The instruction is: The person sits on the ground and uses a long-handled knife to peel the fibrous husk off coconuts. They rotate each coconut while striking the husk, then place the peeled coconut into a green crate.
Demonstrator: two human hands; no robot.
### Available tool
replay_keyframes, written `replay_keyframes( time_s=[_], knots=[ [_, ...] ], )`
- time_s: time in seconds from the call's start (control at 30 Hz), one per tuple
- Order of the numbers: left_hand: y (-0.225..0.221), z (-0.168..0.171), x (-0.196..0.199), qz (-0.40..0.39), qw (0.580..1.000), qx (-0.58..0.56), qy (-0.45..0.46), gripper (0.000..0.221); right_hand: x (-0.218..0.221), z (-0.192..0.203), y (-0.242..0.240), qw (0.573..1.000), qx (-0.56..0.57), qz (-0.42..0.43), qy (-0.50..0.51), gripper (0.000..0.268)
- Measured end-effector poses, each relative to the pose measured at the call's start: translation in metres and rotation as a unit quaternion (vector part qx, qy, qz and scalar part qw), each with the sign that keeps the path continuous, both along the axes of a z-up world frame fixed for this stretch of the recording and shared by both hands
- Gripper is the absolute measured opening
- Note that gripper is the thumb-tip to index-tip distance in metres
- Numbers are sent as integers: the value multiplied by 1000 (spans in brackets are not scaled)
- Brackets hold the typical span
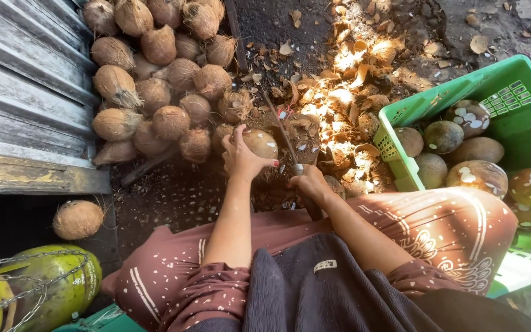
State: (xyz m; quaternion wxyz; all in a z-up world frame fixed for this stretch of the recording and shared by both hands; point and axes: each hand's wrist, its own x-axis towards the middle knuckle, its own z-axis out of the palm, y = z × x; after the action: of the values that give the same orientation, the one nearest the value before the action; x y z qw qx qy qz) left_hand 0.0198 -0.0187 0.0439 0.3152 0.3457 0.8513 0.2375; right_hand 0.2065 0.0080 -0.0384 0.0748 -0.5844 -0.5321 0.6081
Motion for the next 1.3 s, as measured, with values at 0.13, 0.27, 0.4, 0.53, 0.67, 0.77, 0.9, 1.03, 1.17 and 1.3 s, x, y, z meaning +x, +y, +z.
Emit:
replay_keyframes(
  time_s=[0.13, 0.27, 0.4, 0.53, 0.67, 0.77, 0.9, 1.03, 1.17, 1.3],
  knots=[
    [2, -51, -20, -26, 996, 80, 19, 106, 0, 11, 0, 1000, -19, 17, 16, 38],
    [-2, -64, -48, -105, 985, 130, -49, 109, -3, 7, 10, 999, 8, -17, 28, 34],
    [18, -53, -39, -198, 979, 45, 2, 112, -2, -17, 19, 993, -21, -20, 114, 32],
    [11, -26, -10, -153, 988, -5, -21, 131, 1, -14, 0, 992, -87, -22, 94, 25],
    [18, -53, -2, -94, 994, 35, 36, 125, -9, 22, 1, 997, 40, 29, 52, 32],
    [12, -63, 5, -87, 995, 27, 49, 124, -11, 79, -16, 984, 157, 84, 25, 35],
    [14, -56, 13, -88, 992, 35, 80, 106, -8, -16, 0, 998, 39, 50, 11, 18],
    [7, -39, 5, -111, 990, 44, 78, 106, 6, -6, 6, 999, -16, -29, 18, 25],
    [0, -51, -35, -34, 990, 111, -77, 109, 4, 7, 8, 997, -36, -52, 46, 24],
    [-5, -43, -43, 94, 944, 102, -299, 106, -2, 41, 6, 992, -37, -57, 102, 23]
  ],
)
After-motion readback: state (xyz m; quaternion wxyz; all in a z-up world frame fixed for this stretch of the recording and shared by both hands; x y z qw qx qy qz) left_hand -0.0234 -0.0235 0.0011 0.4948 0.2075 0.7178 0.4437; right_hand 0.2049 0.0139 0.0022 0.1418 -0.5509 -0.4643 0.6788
